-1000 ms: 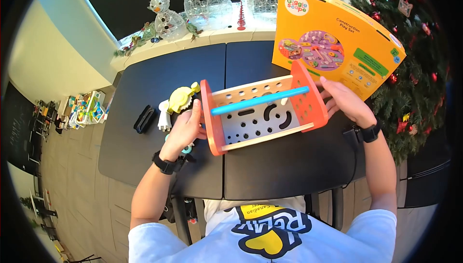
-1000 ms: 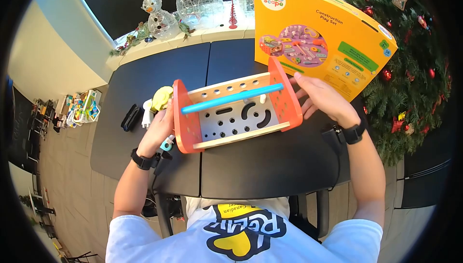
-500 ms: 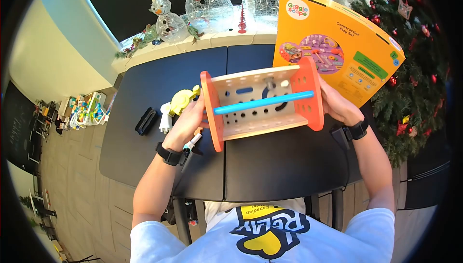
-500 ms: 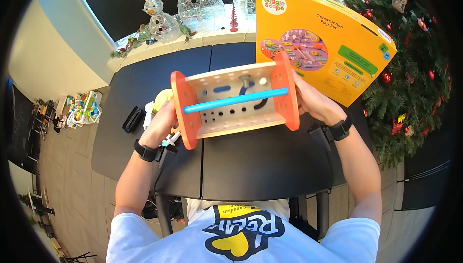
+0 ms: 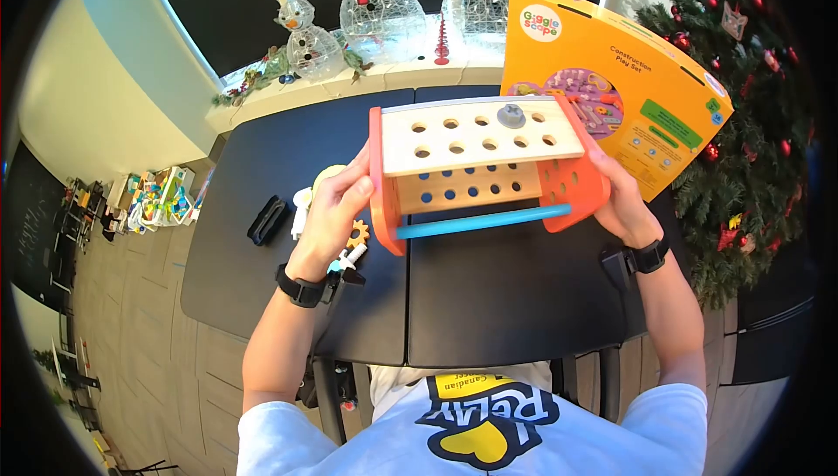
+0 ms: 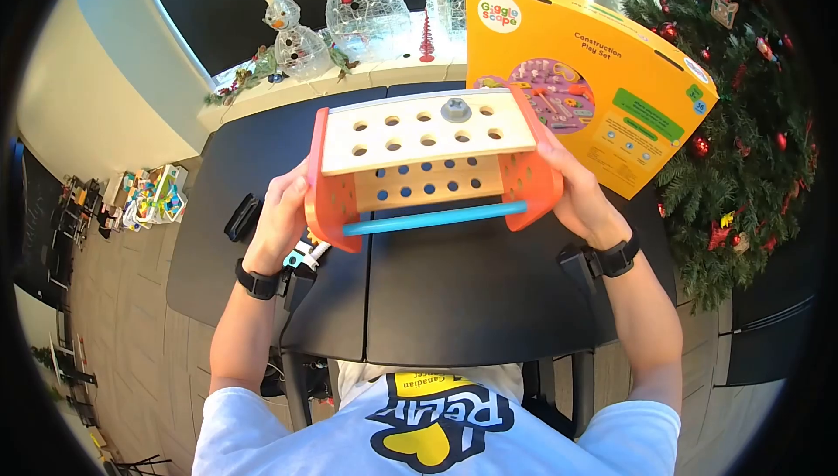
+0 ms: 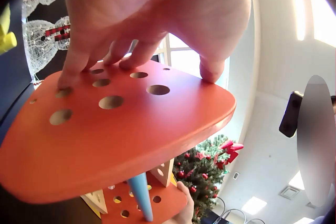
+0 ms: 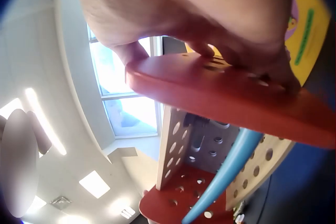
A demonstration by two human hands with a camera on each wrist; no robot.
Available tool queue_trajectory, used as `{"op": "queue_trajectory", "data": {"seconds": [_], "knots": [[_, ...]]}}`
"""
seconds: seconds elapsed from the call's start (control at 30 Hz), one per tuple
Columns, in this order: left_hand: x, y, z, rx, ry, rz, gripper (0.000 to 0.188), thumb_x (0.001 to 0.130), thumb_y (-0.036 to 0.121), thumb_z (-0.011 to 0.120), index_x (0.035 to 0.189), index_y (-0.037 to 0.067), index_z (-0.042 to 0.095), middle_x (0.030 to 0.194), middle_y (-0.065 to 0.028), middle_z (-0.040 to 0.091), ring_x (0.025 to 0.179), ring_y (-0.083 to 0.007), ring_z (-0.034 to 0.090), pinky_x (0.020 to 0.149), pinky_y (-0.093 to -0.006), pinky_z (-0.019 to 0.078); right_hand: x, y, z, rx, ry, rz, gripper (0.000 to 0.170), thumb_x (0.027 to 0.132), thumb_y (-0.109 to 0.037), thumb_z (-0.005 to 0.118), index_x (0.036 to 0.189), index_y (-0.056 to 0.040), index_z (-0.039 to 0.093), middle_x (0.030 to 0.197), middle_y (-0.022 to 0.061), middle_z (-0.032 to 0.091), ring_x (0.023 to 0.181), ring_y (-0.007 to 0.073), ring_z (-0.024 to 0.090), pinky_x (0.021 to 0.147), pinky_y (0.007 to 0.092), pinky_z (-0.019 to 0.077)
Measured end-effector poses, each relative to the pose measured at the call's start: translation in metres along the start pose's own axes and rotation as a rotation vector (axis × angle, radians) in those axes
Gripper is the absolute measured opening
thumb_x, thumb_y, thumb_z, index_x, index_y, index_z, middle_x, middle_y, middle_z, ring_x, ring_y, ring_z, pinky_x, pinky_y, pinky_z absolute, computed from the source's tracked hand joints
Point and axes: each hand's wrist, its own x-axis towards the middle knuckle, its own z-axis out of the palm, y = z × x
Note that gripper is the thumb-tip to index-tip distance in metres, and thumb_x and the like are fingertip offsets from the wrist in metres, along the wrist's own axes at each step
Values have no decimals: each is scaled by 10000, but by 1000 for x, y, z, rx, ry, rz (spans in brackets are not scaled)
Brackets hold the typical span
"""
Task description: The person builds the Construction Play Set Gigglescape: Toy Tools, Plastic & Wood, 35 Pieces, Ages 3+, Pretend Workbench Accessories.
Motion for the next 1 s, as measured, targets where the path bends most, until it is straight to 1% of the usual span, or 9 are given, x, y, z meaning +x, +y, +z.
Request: {"op": "queue_trajectory", "data": {"seconds": [0.1, 0.3, 0.43, 0.53, 0.63, 0.67, 0.8, 0.9, 1.0], "knots": [[-1, 9, -4, -16, -105, 19, 730, 954, 262, 678, 1581, -26, 438, 1743, -187, 222, 1629, -305, 146, 1225, -442, 348, -5, 1, -4, -32, -54, -18, 953, 971, -384, 729, 1682, -35, 198, 1678, 127, 343, 1540, 238, 342, 1249, 409, 295], [-14, 9, 11, -33, -103, -173, 856, 831, -25, 731, 1619, 65, 410, 1774, -111, 120, 1618, -301, 176, 1233, -494, 368, -7, 19, -11, -219, -132, -157, 1180, 869, -258, 864, 1701, -59, 51, 1695, 134, 305, 1569, 233, 292, 1270, 410, 252], [-17, 3, 11, 65, -127, -179, 858, 841, -66, 711, 1625, 99, 403, 1780, -83, 95, 1593, -303, 253, 1170, -501, 467, -13, 37, -20, -201, -117, -81, 1275, 817, -130, 906, 1707, -120, -7, 1719, 120, 257, 1583, 232, 267, 1286, 431, 230], [-21, -3, 10, 183, -115, -149, 817, 846, -105, 644, 1609, 98, 432, 1771, -98, 145, 1569, -310, 312, 1164, -481, 476, -19, 48, -22, -239, -101, -42, 1288, 814, -14, 868, 1710, -186, -42, 1698, 127, 308, 1557, 241, 335, 1254, 428, 310], [-20, -9, 0, 186, -149, -112, 798, 830, -137, 551, 1590, 90, 459, 1757, -105, 201, 1539, -325, 370, 1189, -484, 449, -29, 47, -18, -335, -62, 10, 1238, 851, 6, 829, 1711, -201, -37, 1678, 136, 355, 1521, 245, 402, 1236, 437, 346], [-21, -7, 0, 203, -121, -99, 820, 785, -140, 476, 1571, 93, 494, 1737, -125, 278, 1502, -284, 448, 1106, -373, 507, -31, 45, -16, -324, -52, 22, 1214, 864, 8, 816, 1711, -200, -29, 1667, 142, 375, 1512, 246, 416, 1231, 438, 354], [-24, -12, -13, 293, -194, -44, 836, 745, -109, 454, 1549, 107, 534, 1699, -140, 378, 1452, -193, 509, 859, -237, 480, -37, 36, -9, -350, -12, 62, 1117, 914, 16, 760, 1713, -189, 7, 1620, 167, 452, 1481, 250, 464, 1210, 438, 389], [-27, -7, -12, 379, -219, -39, 833, 742, -114, 453, 1546, 90, 532, 1701, -130, 379, 1460, -208, 502, 914, -268, 502, -41, 40, -6, -414, 25, 40, 1065, 921, 9, 743, 1711, -166, 51, 1590, 189, 492, 1457, 270, 502, 1186, 436, 420], [-30, -15, -17, 520, -199, 64, 733, 801, -102, 499, 1516, 50, 550, 1666, -143, 436, 1339, -236, 617, 952, -313, 524, -46, 37, -1, -600, 35, -15, 1025, 912, -3, 738, 1704, -136, 100, 1545, 210, 542, 1429, 300, 540, 1164, 440, 447]]}}
